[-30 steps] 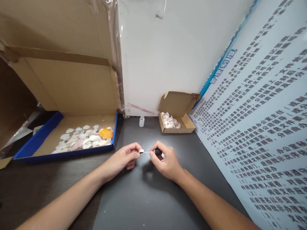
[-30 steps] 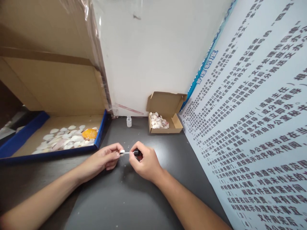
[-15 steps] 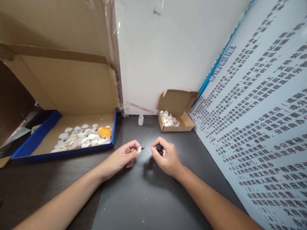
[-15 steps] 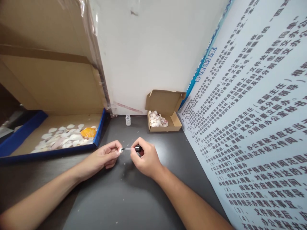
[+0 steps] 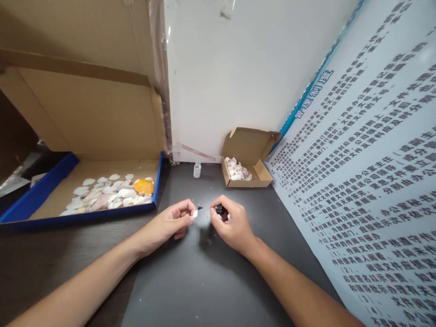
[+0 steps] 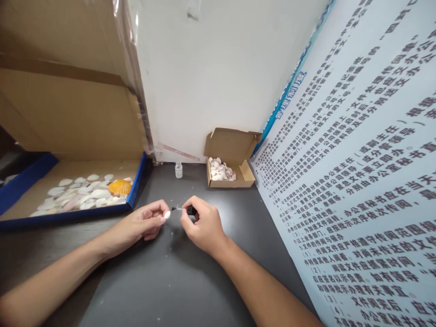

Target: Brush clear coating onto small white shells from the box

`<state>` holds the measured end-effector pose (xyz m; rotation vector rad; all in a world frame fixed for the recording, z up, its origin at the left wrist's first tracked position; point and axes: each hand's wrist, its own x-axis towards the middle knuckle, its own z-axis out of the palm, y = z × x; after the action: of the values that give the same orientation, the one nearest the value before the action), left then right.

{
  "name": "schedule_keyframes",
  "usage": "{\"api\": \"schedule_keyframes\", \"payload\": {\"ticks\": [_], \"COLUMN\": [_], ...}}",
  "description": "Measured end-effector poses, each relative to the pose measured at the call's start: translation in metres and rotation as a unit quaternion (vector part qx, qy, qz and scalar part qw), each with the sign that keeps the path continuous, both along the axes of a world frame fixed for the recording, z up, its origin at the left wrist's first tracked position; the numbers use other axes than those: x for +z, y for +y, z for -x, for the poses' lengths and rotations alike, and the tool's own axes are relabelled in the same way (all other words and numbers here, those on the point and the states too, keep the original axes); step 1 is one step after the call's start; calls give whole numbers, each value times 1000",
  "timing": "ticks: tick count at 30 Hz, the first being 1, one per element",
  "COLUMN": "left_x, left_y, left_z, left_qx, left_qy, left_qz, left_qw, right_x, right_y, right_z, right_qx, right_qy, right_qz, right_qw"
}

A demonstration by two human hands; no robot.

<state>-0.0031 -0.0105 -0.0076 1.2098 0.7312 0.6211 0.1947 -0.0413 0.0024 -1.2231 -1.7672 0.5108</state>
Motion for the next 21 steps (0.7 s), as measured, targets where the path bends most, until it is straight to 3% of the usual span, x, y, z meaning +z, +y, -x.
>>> {"api": "schedule_keyframes", "payload": {"ticks": [5,10,15,21], "left_x": [0,-1,0,-1], "left_y": [0,0,-1,0], "left_z": [1,1,1,1], "left_qx": [1,3,10,6], "left_qy": [-1,1,-5,-15], "left_qz": [4,8,18,26], "left_qw": [1000,1000,1000,1000], "right_x": [1,1,0,0], "right_y": [0,0,-1,1], "right_z": [0,0,0,-3], "right_qx": [49,13,61,28], "right_qy": [20,5,7,-9], "right_qz": [5,16,35,43], "right_qw": [999,1000,998,999]}}
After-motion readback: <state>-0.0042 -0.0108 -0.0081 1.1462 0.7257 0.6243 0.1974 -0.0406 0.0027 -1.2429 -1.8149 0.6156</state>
